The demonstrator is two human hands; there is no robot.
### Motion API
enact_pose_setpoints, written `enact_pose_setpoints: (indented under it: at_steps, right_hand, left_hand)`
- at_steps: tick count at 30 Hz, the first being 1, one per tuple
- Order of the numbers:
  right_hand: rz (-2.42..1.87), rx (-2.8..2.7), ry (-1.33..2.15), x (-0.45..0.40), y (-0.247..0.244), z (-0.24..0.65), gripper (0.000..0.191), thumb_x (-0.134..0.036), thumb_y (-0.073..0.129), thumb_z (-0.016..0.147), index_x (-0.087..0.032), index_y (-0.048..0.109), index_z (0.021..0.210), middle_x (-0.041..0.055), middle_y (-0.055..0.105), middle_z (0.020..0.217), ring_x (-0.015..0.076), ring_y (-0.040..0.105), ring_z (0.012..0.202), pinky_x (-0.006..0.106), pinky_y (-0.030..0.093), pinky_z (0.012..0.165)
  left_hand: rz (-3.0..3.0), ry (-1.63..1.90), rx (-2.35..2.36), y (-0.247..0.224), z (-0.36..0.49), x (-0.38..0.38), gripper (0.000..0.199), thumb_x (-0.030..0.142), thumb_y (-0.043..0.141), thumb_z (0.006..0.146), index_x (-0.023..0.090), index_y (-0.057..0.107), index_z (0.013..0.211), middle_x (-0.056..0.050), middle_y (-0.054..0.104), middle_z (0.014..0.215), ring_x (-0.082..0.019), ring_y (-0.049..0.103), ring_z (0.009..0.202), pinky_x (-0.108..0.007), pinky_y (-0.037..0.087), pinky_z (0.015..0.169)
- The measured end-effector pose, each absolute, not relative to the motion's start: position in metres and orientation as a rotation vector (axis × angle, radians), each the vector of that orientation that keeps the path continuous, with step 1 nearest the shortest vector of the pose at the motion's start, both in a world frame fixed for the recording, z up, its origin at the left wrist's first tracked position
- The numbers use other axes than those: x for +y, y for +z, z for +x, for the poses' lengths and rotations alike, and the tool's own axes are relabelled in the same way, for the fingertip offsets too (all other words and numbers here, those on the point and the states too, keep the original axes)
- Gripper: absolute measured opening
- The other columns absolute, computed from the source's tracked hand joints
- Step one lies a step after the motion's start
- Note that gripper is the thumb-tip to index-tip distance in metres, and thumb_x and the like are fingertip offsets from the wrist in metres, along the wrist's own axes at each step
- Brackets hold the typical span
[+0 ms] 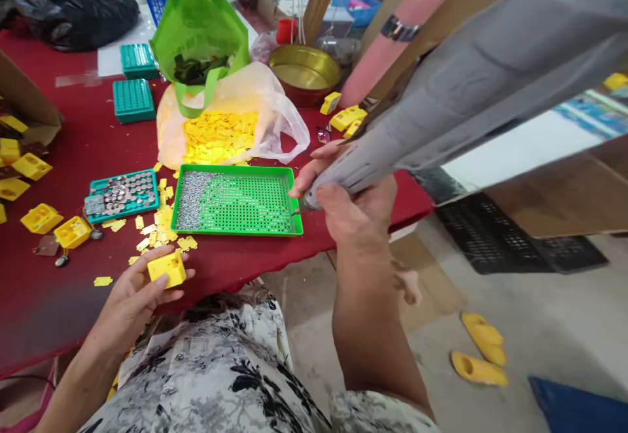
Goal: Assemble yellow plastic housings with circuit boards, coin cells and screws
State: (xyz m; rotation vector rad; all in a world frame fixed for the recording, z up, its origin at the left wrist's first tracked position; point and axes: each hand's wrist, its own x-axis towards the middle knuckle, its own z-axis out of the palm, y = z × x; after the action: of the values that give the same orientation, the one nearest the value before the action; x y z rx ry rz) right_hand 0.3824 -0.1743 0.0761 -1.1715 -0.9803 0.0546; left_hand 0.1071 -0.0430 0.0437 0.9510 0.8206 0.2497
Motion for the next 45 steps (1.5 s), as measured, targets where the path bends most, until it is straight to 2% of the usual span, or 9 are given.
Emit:
enact_pose_setpoints:
  at_steps: [3,6,9,11,17,23,29,41,45]
  right_hand:
    - [-1.198,-1.007,0.066,-0.172,0.077,0.375,0.036,-0.041,0.075,0.076,-0.028,0.060,0.106,-0.0031,0.068,0.068,0.0142,0.060,0.047,0.027,0.048,0.042]
    - [-1.273,-1.009,-0.003,-0.176,0.085,0.367,0.036,-0.038,0.076,0.076,-0.029,0.060,0.108,-0.0021,0.070,0.077,0.0159,0.064,0.056,0.030,0.052,0.049]
    - [-1.211,-0.920,-0.058,-0.175,0.090,0.360,0.028,-0.028,0.074,0.078,-0.026,0.065,0.104,-0.0025,0.065,0.072,0.0151,0.062,0.058,0.031,0.053,0.055]
    - [-1.159,-0.847,-0.074,-0.171,0.087,0.358,0.026,-0.024,0.073,0.078,-0.025,0.067,0.104,-0.0036,0.061,0.067,0.0129,0.058,0.053,0.030,0.050,0.052]
    - [-1.124,-0.673,-0.231,-0.162,0.051,0.360,0.026,-0.041,0.076,0.077,-0.027,0.066,0.096,-0.0062,0.054,0.057,0.0120,0.048,0.041,0.028,0.041,0.039]
    - [-1.266,-0.616,-0.246,-0.161,0.036,0.361,0.026,-0.047,0.074,0.078,-0.030,0.058,0.088,-0.0058,0.051,0.057,0.0142,0.047,0.041,0.030,0.040,0.041]
    - [-1.462,-0.543,-0.272,-0.161,0.033,0.359,0.038,-0.061,0.066,0.078,-0.031,0.046,0.090,-0.0050,0.045,0.058,0.0166,0.046,0.042,0.034,0.042,0.043]
    - [-1.386,-0.540,-0.221,-0.160,0.033,0.358,0.033,-0.056,0.071,0.076,-0.032,0.052,0.090,-0.0047,0.046,0.057,0.0167,0.045,0.042,0.033,0.038,0.043]
    - [-1.408,-0.549,-0.250,-0.162,0.032,0.356,0.031,-0.056,0.069,0.078,-0.033,0.054,0.092,-0.0042,0.047,0.059,0.0171,0.046,0.043,0.035,0.040,0.045]
  left_hand:
    - [0.943,0.240,0.862,0.049,0.114,-0.044,0.048,0.029,0.079,0.076,0.020,0.059,0.118,-0.011,0.069,0.120,-0.027,0.072,0.102,-0.024,0.060,0.069]
    - [0.940,0.217,0.885,0.054,0.122,-0.045,0.046,0.029,0.078,0.076,0.021,0.060,0.117,-0.011,0.068,0.123,-0.027,0.072,0.102,-0.024,0.060,0.068]
    - [0.946,0.197,0.888,0.057,0.127,-0.045,0.046,0.030,0.078,0.077,0.021,0.060,0.118,-0.010,0.068,0.124,-0.026,0.072,0.102,-0.025,0.060,0.069]
    - [0.938,0.181,0.879,0.059,0.130,-0.044,0.046,0.030,0.078,0.076,0.022,0.061,0.118,-0.009,0.068,0.123,-0.026,0.072,0.101,-0.025,0.060,0.070]
    - [0.880,0.127,0.899,0.064,0.135,-0.043,0.042,0.030,0.077,0.078,0.024,0.062,0.117,-0.009,0.068,0.124,-0.026,0.071,0.104,-0.024,0.060,0.072]
    - [0.884,0.142,0.957,0.069,0.139,-0.043,0.043,0.029,0.079,0.074,0.023,0.064,0.114,-0.010,0.068,0.124,-0.028,0.071,0.102,-0.024,0.059,0.070]
    - [0.908,0.144,0.969,0.070,0.140,-0.041,0.042,0.030,0.081,0.072,0.026,0.066,0.111,-0.009,0.067,0.128,-0.028,0.071,0.101,-0.026,0.059,0.069]
    - [0.950,0.156,0.978,0.069,0.140,-0.038,0.040,0.030,0.080,0.073,0.025,0.067,0.111,-0.010,0.066,0.130,-0.029,0.071,0.104,-0.026,0.060,0.070]
    - [0.955,0.149,0.951,0.065,0.136,-0.036,0.041,0.030,0.079,0.074,0.027,0.067,0.113,-0.009,0.066,0.131,-0.030,0.070,0.107,-0.027,0.060,0.072]
